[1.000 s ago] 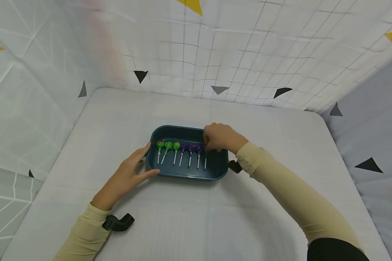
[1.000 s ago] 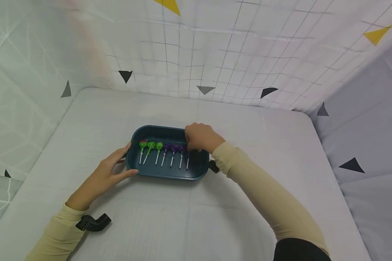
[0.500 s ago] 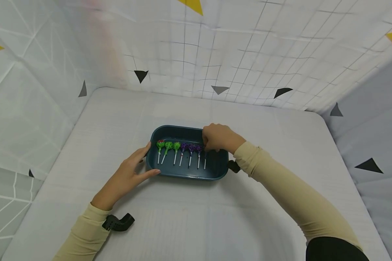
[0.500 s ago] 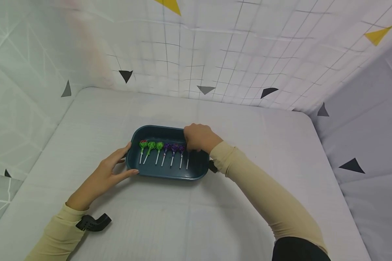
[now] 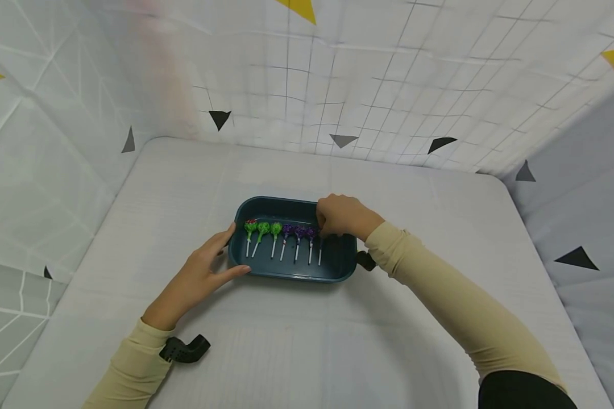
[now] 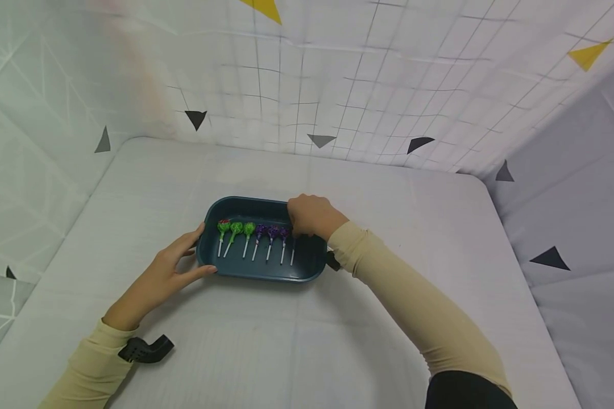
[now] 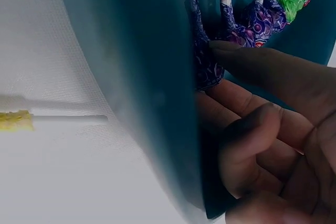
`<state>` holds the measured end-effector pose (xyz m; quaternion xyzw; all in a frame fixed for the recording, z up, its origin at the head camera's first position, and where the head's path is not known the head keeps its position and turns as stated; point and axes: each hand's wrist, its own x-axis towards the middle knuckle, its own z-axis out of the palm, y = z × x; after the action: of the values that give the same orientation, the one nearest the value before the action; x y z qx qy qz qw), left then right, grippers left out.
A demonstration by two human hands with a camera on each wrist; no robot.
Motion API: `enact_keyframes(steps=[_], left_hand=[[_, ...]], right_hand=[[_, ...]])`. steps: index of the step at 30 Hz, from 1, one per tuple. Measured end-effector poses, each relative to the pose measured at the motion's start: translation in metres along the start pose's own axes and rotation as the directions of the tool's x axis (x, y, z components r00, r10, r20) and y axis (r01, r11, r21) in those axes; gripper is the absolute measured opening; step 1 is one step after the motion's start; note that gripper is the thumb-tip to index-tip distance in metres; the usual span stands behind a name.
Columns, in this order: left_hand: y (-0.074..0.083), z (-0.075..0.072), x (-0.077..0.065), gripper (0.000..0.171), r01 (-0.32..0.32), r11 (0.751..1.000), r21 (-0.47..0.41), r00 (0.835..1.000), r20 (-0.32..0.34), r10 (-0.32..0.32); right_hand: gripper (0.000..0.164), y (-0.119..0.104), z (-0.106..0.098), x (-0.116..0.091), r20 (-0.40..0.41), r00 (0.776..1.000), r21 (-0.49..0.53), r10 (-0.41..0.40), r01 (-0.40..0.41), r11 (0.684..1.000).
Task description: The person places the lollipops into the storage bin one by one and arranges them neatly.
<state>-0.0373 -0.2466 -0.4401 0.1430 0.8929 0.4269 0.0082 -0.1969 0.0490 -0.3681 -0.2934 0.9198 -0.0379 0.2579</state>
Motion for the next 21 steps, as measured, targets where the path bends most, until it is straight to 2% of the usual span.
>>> enact_keyframes(steps=[21], left_hand=[[-0.0017, 0.0002, 0.0, 0.096, 0.001, 1.0, 0.007, 1.0, 0.001, -0.001]], right_hand=[[0.013, 0.0044, -0.0014, -0.0024, -0.025, 0.999, -0.002, -0.047, 0.047, 0.999]])
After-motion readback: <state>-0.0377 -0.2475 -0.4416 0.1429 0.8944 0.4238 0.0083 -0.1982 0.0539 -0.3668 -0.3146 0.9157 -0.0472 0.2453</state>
